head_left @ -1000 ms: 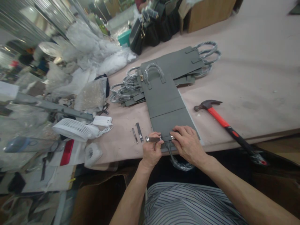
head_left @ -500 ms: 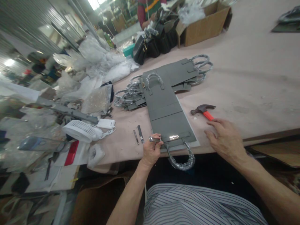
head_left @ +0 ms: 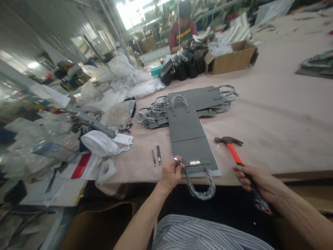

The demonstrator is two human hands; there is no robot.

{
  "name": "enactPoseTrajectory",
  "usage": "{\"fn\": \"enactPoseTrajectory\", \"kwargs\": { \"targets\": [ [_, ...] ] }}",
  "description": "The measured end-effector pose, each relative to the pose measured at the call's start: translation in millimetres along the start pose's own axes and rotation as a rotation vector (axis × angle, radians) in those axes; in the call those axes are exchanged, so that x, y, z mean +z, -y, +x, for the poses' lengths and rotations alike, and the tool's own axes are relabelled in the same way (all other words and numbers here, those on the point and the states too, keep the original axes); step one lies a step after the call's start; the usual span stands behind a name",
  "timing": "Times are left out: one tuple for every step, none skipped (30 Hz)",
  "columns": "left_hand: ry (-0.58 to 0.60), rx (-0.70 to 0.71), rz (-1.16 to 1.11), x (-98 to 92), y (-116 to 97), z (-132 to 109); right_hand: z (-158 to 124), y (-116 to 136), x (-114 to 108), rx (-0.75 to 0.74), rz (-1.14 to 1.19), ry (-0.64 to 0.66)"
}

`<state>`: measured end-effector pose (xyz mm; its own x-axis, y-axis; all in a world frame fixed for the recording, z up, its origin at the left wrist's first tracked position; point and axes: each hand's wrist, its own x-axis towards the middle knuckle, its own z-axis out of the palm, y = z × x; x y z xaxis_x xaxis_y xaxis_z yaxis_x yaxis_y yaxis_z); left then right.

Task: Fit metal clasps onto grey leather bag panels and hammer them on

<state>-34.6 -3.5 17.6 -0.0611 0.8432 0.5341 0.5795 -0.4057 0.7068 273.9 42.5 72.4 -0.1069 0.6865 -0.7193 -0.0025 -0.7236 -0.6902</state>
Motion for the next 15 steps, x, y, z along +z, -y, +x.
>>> {"fn": "enactPoseTrajectory", "kwargs": {
  "targets": [
    [0.0, -0.003, -0.005, 0.4, 0, 0, -7, 2, 7, 0.016, 0.06, 0.008],
    [0.001, -0.005, -0.009, 0.8, -1, 1, -15, 5, 13, -0.01, 0.061, -0.013],
    [0.004, -0.008, -0.014, 1.0, -1, 2, -25, 10, 19, -0.074, 0.014, -0.043],
    [0.005, -0.007, -0.017, 1.1, -1, 2, -35, 15, 24, -0.165, -0.076, -0.073],
    [0.005, -0.005, -0.018, 1.1, -2, 3, -46, 21, 28, -0.287, -0.197, -0.113],
    [0.007, -0.002, -0.02, 0.9, -2, 3, -57, 27, 32, -0.432, -0.339, -0.157],
    [0.007, 0.003, -0.02, 0.6, -3, 4, -67, 33, 36, -0.59, -0.489, -0.2],
    [0.008, 0.007, -0.022, 0.3, -3, 4, -76, 38, 40, -0.756, -0.627, -0.244],
    [0.011, 0.007, -0.02, 0.1, -3, 4, -84, 41, 44, -0.915, -0.749, -0.264],
    [0.018, 0.006, -0.014, -0.1, -4, 4, -89, 43, 48, -1.059, -0.859, -0.268],
    [0.027, 0.003, -0.002, 0.0, -4, 4, -92, 43, 52, -1.176, -0.959, -0.255],
    [0.035, -0.002, 0.015, 0.2, -3, 4, -94, 44, 55, -1.263, -1.051, -0.229],
    [0.041, -0.007, 0.034, 0.6, -3, 4, -95, 45, 57, -1.322, -1.135, -0.198],
    [0.045, -0.011, 0.047, 1.0, -3, 3, -96, 48, 58, -1.361, -1.202, -0.168],
    [0.043, -0.011, 0.052, 1.5, -2, 3, -98, 52, 57, -1.385, -1.241, -0.154]
  ]
}}
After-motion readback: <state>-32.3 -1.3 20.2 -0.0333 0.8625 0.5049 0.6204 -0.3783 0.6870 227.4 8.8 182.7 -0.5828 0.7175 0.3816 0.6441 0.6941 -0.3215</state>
